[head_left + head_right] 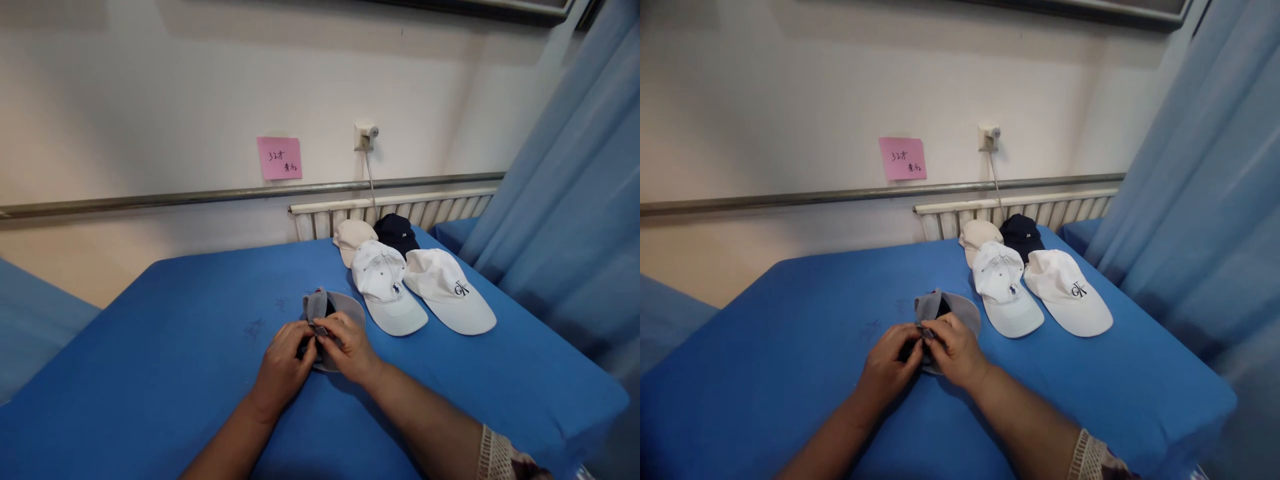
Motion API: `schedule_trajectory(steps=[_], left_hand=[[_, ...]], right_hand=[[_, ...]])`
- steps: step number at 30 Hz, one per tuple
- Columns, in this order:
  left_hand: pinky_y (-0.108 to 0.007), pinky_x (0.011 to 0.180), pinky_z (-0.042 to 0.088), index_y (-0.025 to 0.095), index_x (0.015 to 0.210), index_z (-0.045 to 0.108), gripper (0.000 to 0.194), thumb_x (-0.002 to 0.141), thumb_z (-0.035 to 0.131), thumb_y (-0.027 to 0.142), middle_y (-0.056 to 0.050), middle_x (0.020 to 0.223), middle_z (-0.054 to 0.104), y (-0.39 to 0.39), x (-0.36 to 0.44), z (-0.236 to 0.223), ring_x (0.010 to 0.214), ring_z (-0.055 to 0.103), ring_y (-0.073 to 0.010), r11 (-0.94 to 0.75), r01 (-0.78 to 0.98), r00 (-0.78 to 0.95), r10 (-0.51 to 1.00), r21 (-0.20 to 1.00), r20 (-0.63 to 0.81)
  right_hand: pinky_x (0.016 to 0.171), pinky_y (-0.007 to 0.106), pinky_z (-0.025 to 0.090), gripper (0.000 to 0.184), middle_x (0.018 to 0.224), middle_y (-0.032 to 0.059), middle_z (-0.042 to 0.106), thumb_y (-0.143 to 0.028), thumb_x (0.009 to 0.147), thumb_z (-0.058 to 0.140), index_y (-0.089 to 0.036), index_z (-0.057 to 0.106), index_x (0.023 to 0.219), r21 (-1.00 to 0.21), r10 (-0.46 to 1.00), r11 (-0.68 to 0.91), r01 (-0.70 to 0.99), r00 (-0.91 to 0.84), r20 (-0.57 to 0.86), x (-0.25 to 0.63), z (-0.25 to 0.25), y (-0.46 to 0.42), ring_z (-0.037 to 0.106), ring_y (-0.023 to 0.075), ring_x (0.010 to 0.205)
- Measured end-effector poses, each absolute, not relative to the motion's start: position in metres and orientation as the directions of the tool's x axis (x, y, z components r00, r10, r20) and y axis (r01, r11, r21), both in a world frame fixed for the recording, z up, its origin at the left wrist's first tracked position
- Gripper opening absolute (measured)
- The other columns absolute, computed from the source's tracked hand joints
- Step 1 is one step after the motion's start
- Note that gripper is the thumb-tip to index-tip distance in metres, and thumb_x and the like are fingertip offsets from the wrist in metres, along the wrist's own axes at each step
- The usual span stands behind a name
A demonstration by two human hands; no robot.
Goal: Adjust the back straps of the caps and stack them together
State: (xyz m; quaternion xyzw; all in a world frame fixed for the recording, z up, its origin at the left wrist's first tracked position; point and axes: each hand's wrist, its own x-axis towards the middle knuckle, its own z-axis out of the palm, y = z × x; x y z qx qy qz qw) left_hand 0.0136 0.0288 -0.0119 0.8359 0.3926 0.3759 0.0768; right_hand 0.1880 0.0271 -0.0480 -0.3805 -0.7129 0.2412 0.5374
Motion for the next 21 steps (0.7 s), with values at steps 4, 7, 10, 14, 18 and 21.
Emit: schedule_trajectory(steps=[4,7,10,14,18,21], left_hand=[[-0.035,0.090,0.051,0.022,0.098,0.061,0.009,0.093,0.054,0.019,-0.006,0.098,0.070,0.029,0.014,-0.012,0.096,0.066,-0.0196,-0.696,0.597,0.418,0.694,0.398,0.586],[-0.036,0.090,0.052,0.022,0.096,0.062,0.009,0.094,0.053,0.020,-0.006,0.098,0.071,0.030,0.015,-0.012,0.096,0.067,-0.0199,-0.692,0.608,0.417,0.696,0.390,0.585],[-0.037,0.089,0.053,0.021,0.093,0.062,0.009,0.094,0.053,0.019,-0.006,0.097,0.070,0.031,0.015,-0.012,0.094,0.067,-0.0198,-0.694,0.612,0.409,0.689,0.380,0.598],[-0.037,0.088,0.054,0.020,0.093,0.060,0.007,0.093,0.054,0.017,-0.006,0.097,0.069,0.030,0.015,-0.012,0.094,0.067,-0.0195,-0.716,0.605,0.417,0.658,0.349,0.627],[-0.036,0.088,0.055,0.020,0.095,0.059,0.008,0.093,0.053,0.015,-0.007,0.100,0.067,0.029,0.016,-0.013,0.096,0.066,-0.0194,-0.735,0.589,0.440,0.641,0.337,0.629],[-0.034,0.087,0.056,0.020,0.098,0.058,0.010,0.093,0.051,0.014,-0.007,0.101,0.065,0.029,0.017,-0.015,0.096,0.065,-0.0183,-0.743,0.567,0.455,0.642,0.355,0.617]], right_hand=[[0.091,0.034,0.055,0.038,0.115,0.0061,0.069,-0.020,0.092,0.058,-0.027,0.061,0.129,-0.813,0.837,0.545,0.206,-0.089,0.539,0.187,-0.053,0.029,0.067,0.0180,0.101],[0.093,0.035,0.055,0.033,0.116,0.0045,0.071,-0.020,0.093,0.057,-0.027,0.064,0.125,-0.843,0.855,0.518,0.146,-0.086,0.511,0.184,-0.055,0.029,0.067,0.0183,0.104],[0.091,0.034,0.056,0.035,0.112,0.0045,0.070,-0.019,0.092,0.058,-0.028,0.064,0.125,-0.839,0.849,0.529,0.129,-0.102,0.519,0.183,-0.054,0.027,0.067,0.0180,0.100],[0.085,0.036,0.056,0.041,0.111,0.0066,0.062,-0.014,0.089,0.059,-0.029,0.062,0.126,-0.764,0.792,0.606,0.222,-0.076,0.606,0.187,-0.047,0.025,0.064,0.0186,0.095],[0.087,0.037,0.055,0.035,0.107,0.0075,0.057,-0.012,0.088,0.059,-0.027,0.064,0.119,-0.688,0.749,0.655,0.313,-0.148,0.646,0.192,-0.039,0.022,0.061,0.0205,0.098],[0.084,0.034,0.054,0.029,0.101,0.0066,0.060,-0.012,0.090,0.056,-0.024,0.064,0.114,-0.703,0.763,0.645,0.299,-0.202,0.614,0.194,-0.037,0.023,0.062,0.0191,0.094]])
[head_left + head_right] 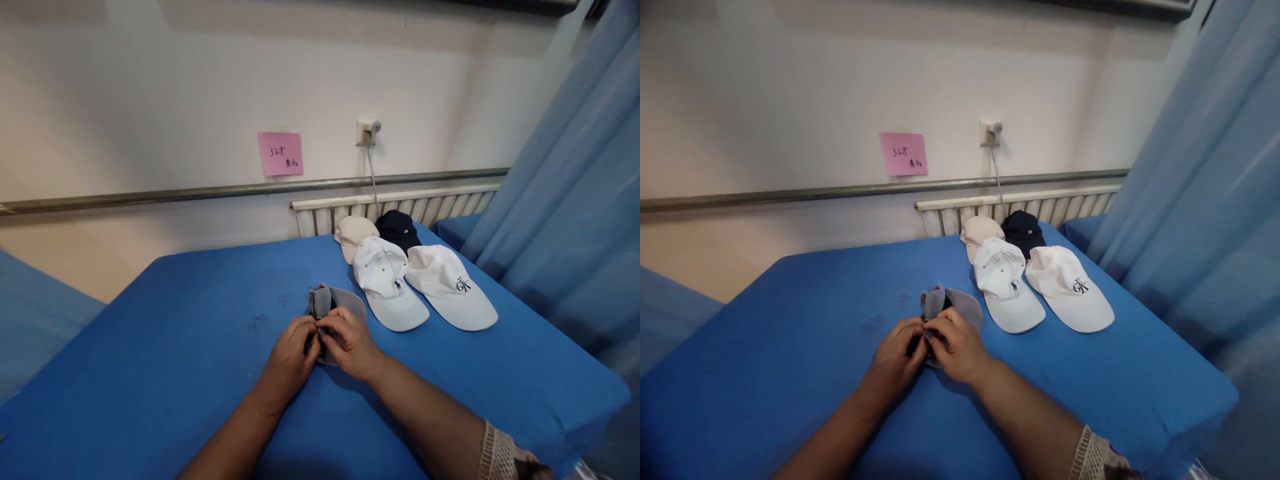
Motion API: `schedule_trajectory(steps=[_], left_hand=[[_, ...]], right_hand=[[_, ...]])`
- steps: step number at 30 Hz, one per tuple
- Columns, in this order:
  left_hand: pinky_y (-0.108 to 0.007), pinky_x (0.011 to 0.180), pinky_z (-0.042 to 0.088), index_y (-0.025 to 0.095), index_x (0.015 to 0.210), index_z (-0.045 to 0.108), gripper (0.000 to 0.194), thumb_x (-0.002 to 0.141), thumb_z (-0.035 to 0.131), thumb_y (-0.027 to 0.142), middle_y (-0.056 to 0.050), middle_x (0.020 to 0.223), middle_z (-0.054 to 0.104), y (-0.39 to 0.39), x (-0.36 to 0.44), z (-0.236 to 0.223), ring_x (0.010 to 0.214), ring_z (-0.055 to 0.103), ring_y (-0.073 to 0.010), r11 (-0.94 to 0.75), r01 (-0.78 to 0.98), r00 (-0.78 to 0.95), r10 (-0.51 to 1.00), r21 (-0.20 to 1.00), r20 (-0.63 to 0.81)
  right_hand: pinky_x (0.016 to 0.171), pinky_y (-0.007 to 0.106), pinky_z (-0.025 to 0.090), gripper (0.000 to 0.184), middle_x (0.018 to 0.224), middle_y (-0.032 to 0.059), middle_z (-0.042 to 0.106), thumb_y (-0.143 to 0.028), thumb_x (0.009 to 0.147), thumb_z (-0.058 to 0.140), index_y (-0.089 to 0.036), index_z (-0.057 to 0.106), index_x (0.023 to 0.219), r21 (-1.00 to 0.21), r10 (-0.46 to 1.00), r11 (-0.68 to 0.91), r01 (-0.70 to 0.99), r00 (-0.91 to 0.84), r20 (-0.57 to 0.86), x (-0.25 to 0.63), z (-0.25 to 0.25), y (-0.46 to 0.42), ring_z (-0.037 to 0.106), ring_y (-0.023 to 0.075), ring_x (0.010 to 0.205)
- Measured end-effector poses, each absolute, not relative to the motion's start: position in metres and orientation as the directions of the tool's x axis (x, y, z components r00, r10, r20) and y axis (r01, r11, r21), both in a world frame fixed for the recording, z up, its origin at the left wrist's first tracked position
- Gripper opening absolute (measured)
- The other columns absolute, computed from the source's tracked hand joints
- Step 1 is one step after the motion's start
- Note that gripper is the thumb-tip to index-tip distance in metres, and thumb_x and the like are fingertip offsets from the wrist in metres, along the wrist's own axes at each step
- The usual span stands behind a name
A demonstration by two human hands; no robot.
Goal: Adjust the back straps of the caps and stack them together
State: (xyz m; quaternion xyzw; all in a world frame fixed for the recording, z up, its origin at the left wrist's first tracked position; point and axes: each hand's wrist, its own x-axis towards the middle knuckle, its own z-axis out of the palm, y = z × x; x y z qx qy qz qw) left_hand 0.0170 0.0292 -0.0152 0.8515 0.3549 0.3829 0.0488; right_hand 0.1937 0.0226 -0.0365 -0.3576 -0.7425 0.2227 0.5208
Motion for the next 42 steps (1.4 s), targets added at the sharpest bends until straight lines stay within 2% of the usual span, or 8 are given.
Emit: schedule_trajectory(steps=[13,20,23,26,29,34,40,42], left_hand=[[-0.031,0.086,0.054,0.019,0.094,0.060,0.011,0.089,0.056,0.011,-0.007,0.100,0.066,0.027,0.021,-0.016,0.095,0.066,-0.0176,-0.744,0.522,0.426,0.651,0.417,0.628],[-0.032,0.081,0.055,0.019,0.075,0.061,0.009,0.083,0.060,0.022,-0.007,0.094,0.068,0.032,0.021,-0.011,0.088,0.068,-0.0187,-0.478,0.393,0.161,0.877,0.786,0.453],[-0.032,0.081,0.056,0.019,0.076,0.062,0.010,0.082,0.061,0.027,-0.008,0.096,0.068,0.036,0.019,-0.013,0.090,0.068,-0.0197,-0.365,0.290,0.129,0.931,0.885,0.341],[-0.034,0.087,0.054,0.019,0.078,0.062,0.010,0.084,0.060,0.027,-0.008,0.099,0.069,0.036,0.018,-0.015,0.095,0.068,-0.0204,-0.373,0.317,0.161,0.927,0.872,0.338],[-0.035,0.090,0.052,0.020,0.089,0.063,0.007,0.085,0.059,0.024,-0.007,0.102,0.069,0.033,0.016,-0.016,0.097,0.067,-0.0201,-0.437,0.412,0.230,0.899,0.799,0.372],[-0.036,0.084,0.053,0.022,0.106,0.061,0.021,0.085,0.059,0.022,-0.005,0.098,0.068,0.028,0.018,-0.016,0.089,0.067,-0.0193,-0.509,0.518,0.311,0.861,0.687,0.403],[-0.030,0.072,0.055,0.021,0.096,0.054,0.011,0.089,0.054,0.029,-0.001,0.083,0.064,0.029,0.023,-0.016,0.077,0.066,-0.0169,-0.330,0.304,0.035,0.941,0.893,0.336],[-0.029,0.068,0.054,0.021,0.094,0.055,0.010,0.090,0.054,0.030,-0.001,0.081,0.064,0.031,0.022,-0.012,0.074,0.065,-0.0164,-0.293,0.272,0.048,0.955,0.916,0.292]], right_hand=[[0.079,0.032,0.049,0.022,0.094,0.0035,0.064,-0.014,0.080,0.062,-0.021,0.060,0.101,-0.768,0.820,0.572,0.288,-0.206,0.534,0.197,-0.034,0.027,0.062,0.0187,0.087],[0.066,0.027,0.049,0.011,0.079,-0.0027,0.057,-0.019,0.082,0.062,-0.022,0.054,0.089,-0.892,0.886,0.450,0.041,-0.144,0.440,0.192,-0.051,0.033,0.057,0.0132,0.070],[0.068,0.028,0.051,0.019,0.086,-0.0010,0.061,-0.019,0.084,0.062,-0.023,0.054,0.101,-0.902,0.892,0.431,0.006,-0.148,0.426,0.189,-0.055,0.032,0.060,0.0135,0.073],[0.079,0.031,0.053,0.039,0.099,0.0024,0.063,-0.017,0.082,0.064,-0.024,0.053,0.119,-0.872,0.869,0.486,0.056,-0.139,0.475,0.188,-0.052,0.029,0.063,0.0158,0.086],[0.081,0.032,0.053,0.031,0.100,0.0032,0.066,-0.017,0.085,0.060,-0.024,0.058,0.114,-0.846,0.858,0.512,0.152,-0.139,0.494,0.189,-0.049,0.028,0.063,0.0166,0.089],[0.079,0.032,0.052,0.028,0.098,0.0044,0.067,-0.012,0.082,0.059,-0.022,0.060,0.108,-0.804,0.850,0.526,0.277,-0.192,0.490,0.191,-0.045,0.027,0.063,0.0178,0.088],[0.060,0.025,0.046,0.021,0.075,-0.0039,0.058,-0.015,0.077,0.061,-0.022,0.055,0.097,-0.903,0.924,0.380,0.200,-0.118,0.363,0.186,-0.048,0.027,0.055,0.0122,0.063],[0.058,0.023,0.044,0.021,0.071,-0.0056,0.056,-0.016,0.078,0.060,-0.022,0.054,0.097,-0.938,0.946,0.324,0.128,-0.081,0.315,0.184,-0.051,0.028,0.054,0.0113,0.060]])
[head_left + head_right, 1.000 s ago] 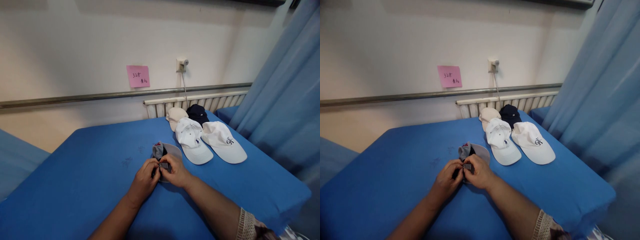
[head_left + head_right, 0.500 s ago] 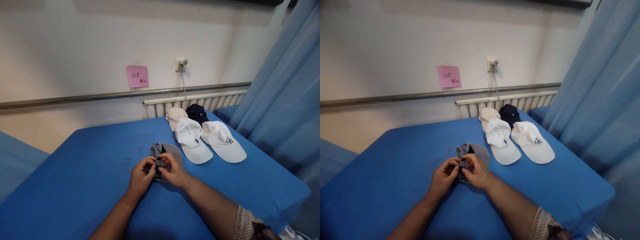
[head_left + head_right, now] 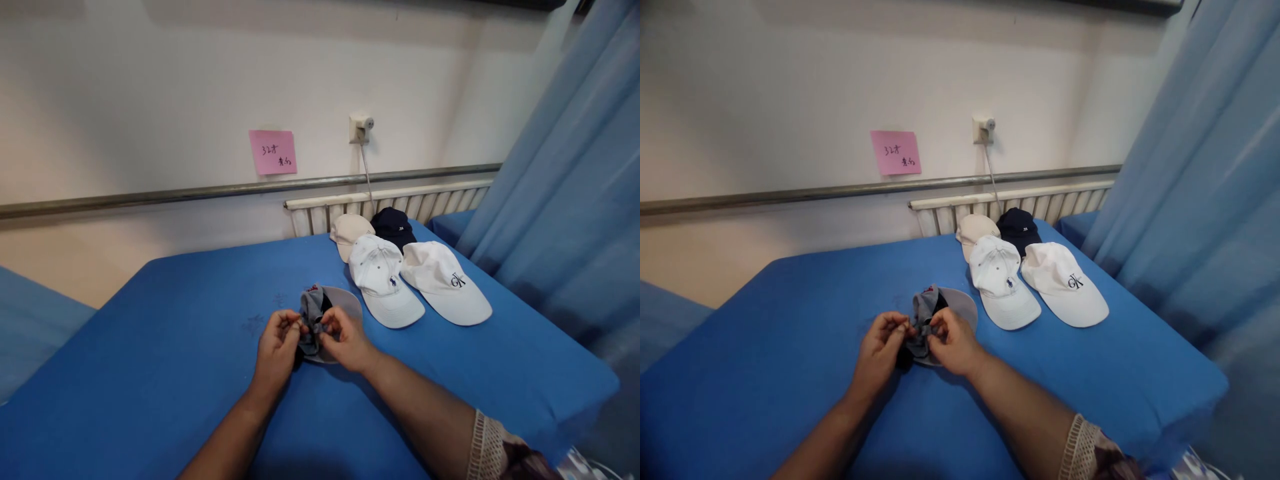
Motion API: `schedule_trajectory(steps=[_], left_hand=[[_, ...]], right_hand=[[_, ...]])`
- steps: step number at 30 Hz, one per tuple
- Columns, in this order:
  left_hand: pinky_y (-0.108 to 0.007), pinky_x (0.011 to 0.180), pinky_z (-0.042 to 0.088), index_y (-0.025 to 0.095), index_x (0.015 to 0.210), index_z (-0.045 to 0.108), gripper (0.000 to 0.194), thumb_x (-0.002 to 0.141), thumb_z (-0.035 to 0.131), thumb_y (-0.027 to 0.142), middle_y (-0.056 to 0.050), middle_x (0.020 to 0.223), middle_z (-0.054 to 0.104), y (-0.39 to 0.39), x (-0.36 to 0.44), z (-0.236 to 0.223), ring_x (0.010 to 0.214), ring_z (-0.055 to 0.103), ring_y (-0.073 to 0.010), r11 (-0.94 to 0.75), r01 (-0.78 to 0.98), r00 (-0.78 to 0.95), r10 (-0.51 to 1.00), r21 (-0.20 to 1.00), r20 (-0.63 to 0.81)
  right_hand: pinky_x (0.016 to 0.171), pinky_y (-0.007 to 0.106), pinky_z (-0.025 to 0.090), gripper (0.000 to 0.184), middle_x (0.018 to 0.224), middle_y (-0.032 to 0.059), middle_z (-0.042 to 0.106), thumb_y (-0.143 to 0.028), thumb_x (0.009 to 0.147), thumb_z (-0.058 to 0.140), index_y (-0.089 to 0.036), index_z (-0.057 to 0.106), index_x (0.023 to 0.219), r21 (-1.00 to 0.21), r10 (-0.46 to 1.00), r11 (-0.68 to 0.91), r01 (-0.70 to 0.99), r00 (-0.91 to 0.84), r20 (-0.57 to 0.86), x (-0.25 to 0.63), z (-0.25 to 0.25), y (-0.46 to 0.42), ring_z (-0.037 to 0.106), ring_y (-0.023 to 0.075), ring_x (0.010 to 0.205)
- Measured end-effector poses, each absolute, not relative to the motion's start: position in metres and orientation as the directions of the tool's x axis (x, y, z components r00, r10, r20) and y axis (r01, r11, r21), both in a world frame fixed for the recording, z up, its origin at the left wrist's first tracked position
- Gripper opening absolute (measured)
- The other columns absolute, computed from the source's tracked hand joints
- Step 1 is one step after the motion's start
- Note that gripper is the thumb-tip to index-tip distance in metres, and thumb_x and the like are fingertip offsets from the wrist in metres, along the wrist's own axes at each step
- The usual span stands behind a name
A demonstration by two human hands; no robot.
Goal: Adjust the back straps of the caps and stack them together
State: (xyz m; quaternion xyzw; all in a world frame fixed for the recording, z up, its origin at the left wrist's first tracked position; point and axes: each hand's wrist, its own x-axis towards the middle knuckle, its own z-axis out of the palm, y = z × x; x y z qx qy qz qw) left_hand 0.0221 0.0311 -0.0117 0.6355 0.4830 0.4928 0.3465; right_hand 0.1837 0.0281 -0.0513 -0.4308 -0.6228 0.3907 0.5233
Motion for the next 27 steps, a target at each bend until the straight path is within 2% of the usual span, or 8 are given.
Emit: schedule_trajectory(steps=[2,5,10,15,18,22,25,27], left_hand=[[-0.031,0.074,0.055,0.021,0.096,0.059,0.012,0.087,0.058,0.029,-0.003,0.089,0.066,0.032,0.020,-0.007,0.080,0.066,-0.0178,-0.364,0.353,0.168,0.931,0.862,0.324],[-0.034,0.082,0.053,0.022,0.100,0.066,0.017,0.085,0.061,0.026,-0.005,0.098,0.068,0.031,0.018,-0.004,0.089,0.066,-0.0201,-0.524,0.498,0.342,0.851,0.691,0.399],[-0.033,0.076,0.052,0.021,0.089,0.064,0.013,0.091,0.052,0.027,-0.004,0.087,0.069,0.030,0.017,-0.007,0.079,0.065,-0.0188,-0.524,0.584,0.378,0.852,0.620,0.364],[-0.034,0.080,0.051,0.021,0.084,0.062,0.015,0.093,0.052,0.029,-0.005,0.093,0.068,0.032,0.017,-0.008,0.086,0.064,-0.0199,-0.519,0.521,0.350,0.854,0.677,0.385],[-0.035,0.081,0.051,0.021,0.078,0.062,0.016,0.089,0.057,0.031,-0.006,0.094,0.067,0.033,0.017,-0.007,0.088,0.064,-0.0209,-0.446,0.438,0.327,0.888,0.781,0.324],[-0.033,0.073,0.053,0.020,0.073,0.060,0.022,0.082,0.066,0.039,-0.008,0.101,0.067,0.035,0.017,-0.009,0.085,0.064,-0.0206,-0.162,0.136,0.190,0.972,0.977,0.134],[-0.030,0.066,0.053,0.020,0.074,0.057,0.030,0.079,0.070,0.046,-0.008,0.098,0.068,0.036,0.018,-0.009,0.077,0.063,-0.0184,0.039,-0.042,0.204,0.979,0.998,-0.030],[-0.030,0.068,0.054,0.020,0.075,0.057,0.033,0.078,0.072,0.049,-0.008,0.097,0.068,0.036,0.018,-0.008,0.079,0.063,-0.0188,0.079,-0.089,0.229,0.972,0.993,-0.057]], right_hand=[[0.059,0.024,0.045,0.021,0.074,-0.0050,0.057,-0.018,0.079,0.060,-0.022,0.054,0.099,-0.946,0.948,0.316,0.072,-0.070,0.311,0.182,-0.054,0.029,0.055,0.0115,0.063],[0.066,0.026,0.047,0.021,0.082,-0.0025,0.061,-0.016,0.079,0.060,-0.022,0.058,0.099,-0.915,0.920,0.389,0.107,-0.091,0.381,0.183,-0.053,0.029,0.058,0.0124,0.069],[0.068,0.027,0.047,0.018,0.084,-0.0005,0.062,-0.015,0.081,0.061,-0.022,0.060,0.098,-0.861,0.888,0.458,0.221,-0.155,0.433,0.187,-0.046,0.028,0.058,0.0140,0.074],[0.071,0.028,0.048,0.025,0.090,0.0014,0.062,-0.012,0.082,0.060,-0.023,0.060,0.105,-0.802,0.846,0.532,0.270,-0.192,0.497,0.188,-0.045,0.028,0.058,0.0154,0.079],[0.071,0.028,0.048,0.026,0.091,0.0016,0.062,-0.011,0.083,0.061,-0.023,0.060,0.106,-0.771,0.819,0.573,0.277,-0.214,0.532,0.188,-0.045,0.030,0.058,0.0155,0.078],[0.070,0.028,0.047,0.011,0.086,0.0011,0.061,-0.014,0.085,0.061,-0.022,0.061,0.092,-0.765,0.819,0.574,0.292,-0.207,0.535,0.188,-0.044,0.031,0.058,0.0156,0.078],[0.071,0.029,0.047,0.007,0.084,0.0006,0.062,-0.016,0.085,0.063,-0.022,0.060,0.089,-0.804,0.855,0.519,0.289,-0.177,0.488,0.186,-0.044,0.031,0.058,0.0156,0.078],[0.068,0.028,0.048,0.019,0.086,-0.0001,0.062,-0.018,0.081,0.067,-0.022,0.059,0.098,-0.864,0.896,0.441,0.243,-0.168,0.410,0.185,-0.045,0.030,0.058,0.0146,0.075]])
